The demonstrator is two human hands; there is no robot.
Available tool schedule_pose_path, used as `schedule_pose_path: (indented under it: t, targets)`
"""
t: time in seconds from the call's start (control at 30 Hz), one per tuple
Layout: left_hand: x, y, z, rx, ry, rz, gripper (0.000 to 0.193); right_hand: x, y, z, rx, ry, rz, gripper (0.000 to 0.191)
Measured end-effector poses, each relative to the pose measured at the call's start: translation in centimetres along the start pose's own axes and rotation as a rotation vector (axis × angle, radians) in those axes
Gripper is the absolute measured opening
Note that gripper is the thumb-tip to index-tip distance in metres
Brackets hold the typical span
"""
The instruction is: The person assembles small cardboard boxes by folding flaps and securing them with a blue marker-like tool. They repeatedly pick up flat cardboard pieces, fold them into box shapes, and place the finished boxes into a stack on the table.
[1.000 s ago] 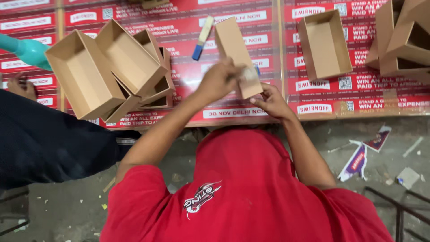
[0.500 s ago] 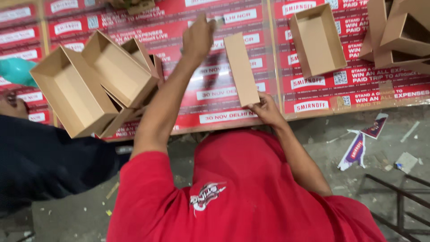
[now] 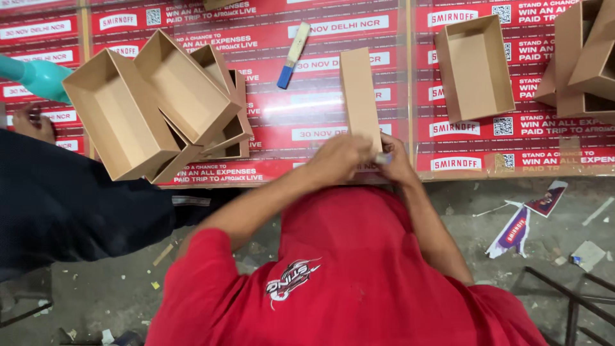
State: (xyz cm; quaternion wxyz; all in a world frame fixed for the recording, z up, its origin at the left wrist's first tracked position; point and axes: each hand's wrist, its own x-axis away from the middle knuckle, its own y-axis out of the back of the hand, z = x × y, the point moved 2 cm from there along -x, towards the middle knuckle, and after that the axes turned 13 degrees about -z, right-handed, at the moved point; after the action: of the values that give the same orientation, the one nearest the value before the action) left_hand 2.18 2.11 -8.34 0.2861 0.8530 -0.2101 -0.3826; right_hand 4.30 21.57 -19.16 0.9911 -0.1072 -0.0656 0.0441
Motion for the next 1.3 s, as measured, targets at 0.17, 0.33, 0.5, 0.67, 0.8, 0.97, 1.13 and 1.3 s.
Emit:
schedule_pose_path:
  t: [0.17,0.33,0.5,0.67,0.8,0.97,1.13,1.3]
  targets:
    - [1.9,3.1,0.4,0.281,0.335,-0.268,0.039,-3.0,-0.6,3.7,-0.369,-0.260,0.041,0.064]
    - [-0.1,6.9,2.5,0.224,0.548,-0.595,0.026,-7.5,-4.0,6.9,0.114,-0.054,0.046,0.054]
    - [-2.0,11.8,1.9,0.214,0.469,-0.543,0.030,-5.5,-3.8,9.0,0.008,-0.066,0.071,0.055]
    - [-3.7,10.8,0.4,0.094,0.383,-0.189,0.029,-3.1,-4.8,8.0,0.177,0.018,0.070,0.054]
    - [-4.2,10.3,-0.4,0.101,0.345,-0.082,0.035,-1.7,-5.1,6.8,0.058,0.037,0.065,0.051]
    - [-4.3,10.1,-1.3,0.158,0.296,0.047,0.039,-1.1,-4.6,6.0,0.001,0.049,0.060,0.049]
    - [-5.9,10.4,0.2,-0.086,0.252,-0.076,0.028,-1.4,-4.7,5.5,-0.001,0.032,0.040,0.048]
    - [-8.8,11.9,3.8,-0.344,0.182,-0.332,0.010,-1.0,-5.1,5.7,0.090,0.108,0.070,0.046]
